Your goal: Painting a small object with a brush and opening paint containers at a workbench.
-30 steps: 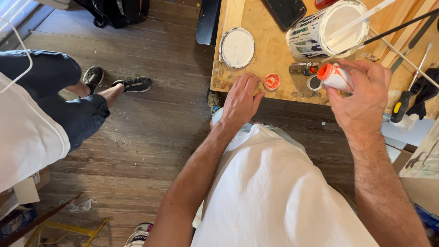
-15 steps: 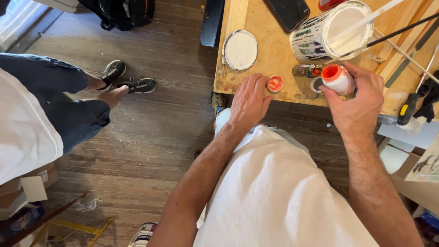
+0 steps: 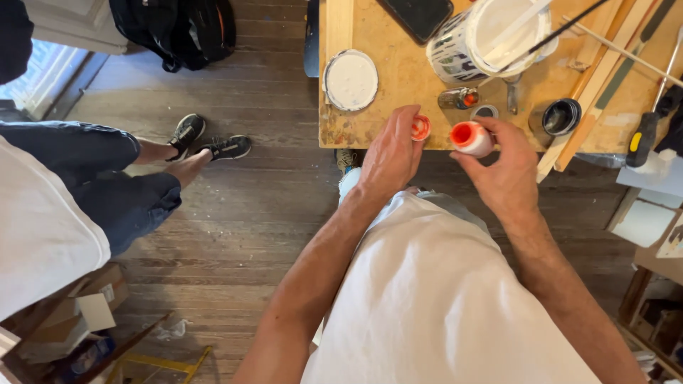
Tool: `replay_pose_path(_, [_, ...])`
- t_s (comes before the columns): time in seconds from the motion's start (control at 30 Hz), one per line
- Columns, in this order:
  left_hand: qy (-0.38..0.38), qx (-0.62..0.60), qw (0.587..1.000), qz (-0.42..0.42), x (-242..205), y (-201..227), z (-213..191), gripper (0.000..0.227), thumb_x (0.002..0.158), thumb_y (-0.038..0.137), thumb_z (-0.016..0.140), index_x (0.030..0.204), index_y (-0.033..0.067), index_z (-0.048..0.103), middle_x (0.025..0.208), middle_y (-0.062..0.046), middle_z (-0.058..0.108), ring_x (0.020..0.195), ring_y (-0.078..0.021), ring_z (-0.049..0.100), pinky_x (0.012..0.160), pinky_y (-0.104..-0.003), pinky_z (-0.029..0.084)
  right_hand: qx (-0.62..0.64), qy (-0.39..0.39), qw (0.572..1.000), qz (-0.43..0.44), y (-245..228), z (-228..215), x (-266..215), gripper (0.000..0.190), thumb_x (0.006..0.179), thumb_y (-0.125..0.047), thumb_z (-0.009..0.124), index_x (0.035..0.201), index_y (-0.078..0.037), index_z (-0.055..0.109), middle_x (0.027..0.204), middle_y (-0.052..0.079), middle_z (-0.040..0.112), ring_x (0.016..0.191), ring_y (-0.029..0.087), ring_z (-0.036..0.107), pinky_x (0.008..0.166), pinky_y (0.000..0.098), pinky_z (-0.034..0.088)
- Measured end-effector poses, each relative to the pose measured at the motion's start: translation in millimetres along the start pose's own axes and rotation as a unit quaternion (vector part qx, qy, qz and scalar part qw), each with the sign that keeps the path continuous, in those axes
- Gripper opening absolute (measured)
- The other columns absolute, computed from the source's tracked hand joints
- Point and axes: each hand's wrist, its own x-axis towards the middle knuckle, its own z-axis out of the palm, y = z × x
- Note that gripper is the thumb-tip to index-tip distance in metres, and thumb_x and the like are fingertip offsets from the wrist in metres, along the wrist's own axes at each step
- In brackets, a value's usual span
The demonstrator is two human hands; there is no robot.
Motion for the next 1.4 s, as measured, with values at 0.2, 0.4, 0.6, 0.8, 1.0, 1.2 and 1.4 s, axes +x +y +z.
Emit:
replay_pose_path(0.2, [-0.068,-0.028,0.997,0.02,6,39,-27,0.056,0.089,0.009,0.07,0.14,0.0086,0.045,0.124,-0.013,0.057,0.113,-0.0379,0.065,0.09,-0.046,0.058,-0.016,-0.003,0.998,-0.065,18,8,-4,0.051,0.076,-0.011,0.095,0.121,-0.005,0.072,0.119,0.01,0.072,0.11,0.033,0.067,0.093,0.0418,0.054])
replay_pose_path(0.4, [-0.065,-0.054,0.993,0.08,16,56,-44,0.041,0.094,0.019,0.073,0.132,0.0122,0.059,0.124,-0.005,0.061,0.115,-0.029,0.066,0.098,-0.038,0.058,0.012,0.005,0.994,-0.11,14,5,-1,0.048,0.077,-0.004,0.091,0.121,-0.003,0.073,0.117,0.013,0.071,0.111,0.037,0.067,0.095,0.0451,0.054])
replay_pose_path(0.6, [-0.045,-0.024,0.997,0.064,17,62,-40,0.039,0.097,0.035,0.071,0.127,0.0128,0.063,0.112,-0.004,0.064,0.104,-0.027,0.069,0.089,-0.04,0.06,0.016,0.044,0.987,-0.154,13,2,1,0.04,0.084,-0.009,0.089,0.119,-0.003,0.072,0.116,0.011,0.071,0.111,0.035,0.067,0.098,0.0441,0.054])
replay_pose_path(0.8, [-0.077,-0.034,0.995,-0.051,19,81,-49,0.037,0.098,0.037,0.068,0.118,0.0064,0.065,0.097,-0.009,0.065,0.087,-0.0263,0.075,0.073,-0.04,0.063,-0.049,0.073,0.974,-0.208,4,-5,2,0.037,0.083,-0.002,0.09,0.116,-0.002,0.074,0.115,0.012,0.071,0.111,0.035,0.066,0.098,0.0438,0.054])
replay_pose_path(1.0, [-0.101,-0.034,0.992,0.062,25,96,-61,0.04,0.09,0.017,0.077,0.127,0.0093,0.063,0.124,-0.011,0.06,0.119,-0.0371,0.065,0.099,-0.045,0.06,0.003,0.061,0.981,-0.184,7,-9,1,0.041,0.079,-0.003,0.091,0.116,-0.002,0.074,0.114,0.012,0.072,0.11,0.036,0.067,0.096,0.0453,0.055])
replay_pose_path(1.2, [-0.076,0.089,0.993,0.02,19,93,-54,0.041,0.096,0.047,0.066,0.114,0.0102,0.06,0.095,-0.005,0.057,0.092,-0.029,0.07,0.078,-0.041,0.061,0.034,0.068,0.981,-0.181,6,-11,0,0.034,0.088,-0.011,0.088,0.117,0.0,0.074,0.113,0.014,0.072,0.109,0.037,0.067,0.096,0.0454,0.054])
replay_pose_path(1.4, [-0.135,0.049,0.989,0.017,26,113,-65,0.052,0.09,0.04,0.075,0.125,0.0077,0.056,0.109,-0.012,0.056,0.104,-0.0371,0.066,0.084,-0.049,0.06,0.049,0.046,0.98,-0.187,5,-18,-2,0.046,0.089,-0.035,0.087,0.116,0.0,0.073,0.114,0.014,0.073,0.109,0.037,0.068,0.098,0.0456,0.054])
